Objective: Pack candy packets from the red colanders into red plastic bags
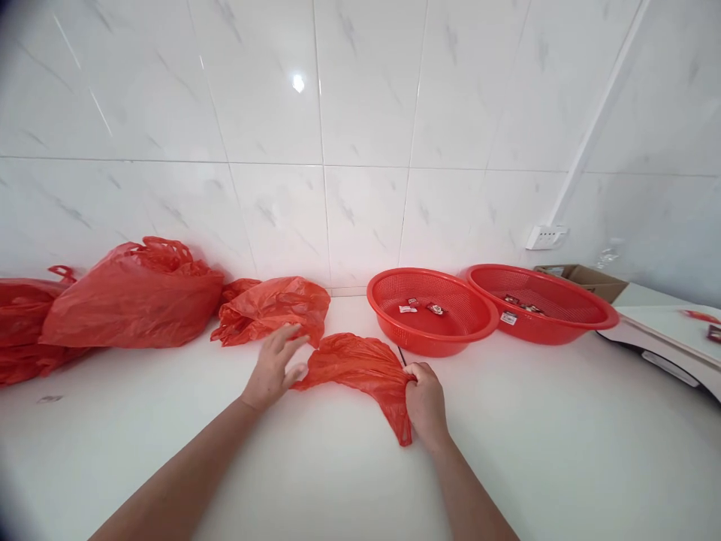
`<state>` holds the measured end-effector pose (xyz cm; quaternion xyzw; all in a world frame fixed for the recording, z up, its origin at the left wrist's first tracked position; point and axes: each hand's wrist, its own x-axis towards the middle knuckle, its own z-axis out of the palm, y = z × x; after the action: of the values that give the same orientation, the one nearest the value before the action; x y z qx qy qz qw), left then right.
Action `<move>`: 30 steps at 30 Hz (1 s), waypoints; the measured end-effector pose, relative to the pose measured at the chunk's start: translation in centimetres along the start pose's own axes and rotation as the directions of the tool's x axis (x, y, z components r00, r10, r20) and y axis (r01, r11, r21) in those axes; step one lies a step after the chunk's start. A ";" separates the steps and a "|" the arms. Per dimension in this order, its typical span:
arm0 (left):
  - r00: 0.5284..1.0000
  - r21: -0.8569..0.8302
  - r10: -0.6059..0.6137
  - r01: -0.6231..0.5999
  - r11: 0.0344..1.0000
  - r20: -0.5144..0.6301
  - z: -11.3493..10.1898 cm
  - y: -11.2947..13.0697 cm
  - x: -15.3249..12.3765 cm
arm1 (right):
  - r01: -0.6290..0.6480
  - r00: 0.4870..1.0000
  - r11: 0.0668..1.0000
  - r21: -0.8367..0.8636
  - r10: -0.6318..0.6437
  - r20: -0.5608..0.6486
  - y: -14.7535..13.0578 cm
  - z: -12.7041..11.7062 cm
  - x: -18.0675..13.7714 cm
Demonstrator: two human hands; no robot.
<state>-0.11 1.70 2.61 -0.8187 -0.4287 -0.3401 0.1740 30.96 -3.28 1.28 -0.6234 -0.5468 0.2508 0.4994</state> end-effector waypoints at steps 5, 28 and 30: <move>0.980 -0.106 -0.002 0.023 0.994 0.197 -0.2 5.0 -1.2 | 0.081 0.994 0.997 -0.019 -0.079 0.075 -0.4 0.2 -0.3; 0.987 -0.386 -0.049 -0.015 0.922 -0.154 -3.6 11.4 -2.9 | 0.691 0.639 0.531 -0.490 -0.766 0.071 -5.3 6.0 -7.5; 0.974 -0.335 0.095 -0.161 0.928 -0.204 -4.1 11.9 -2.6 | 0.723 0.648 0.567 -0.395 -0.755 0.103 -5.1 6.2 -7.2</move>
<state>6.91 -8.97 3.72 -0.8278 -0.2889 -0.4731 0.0866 21.43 -8.29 1.90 -0.4350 -0.7761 -0.1231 0.4396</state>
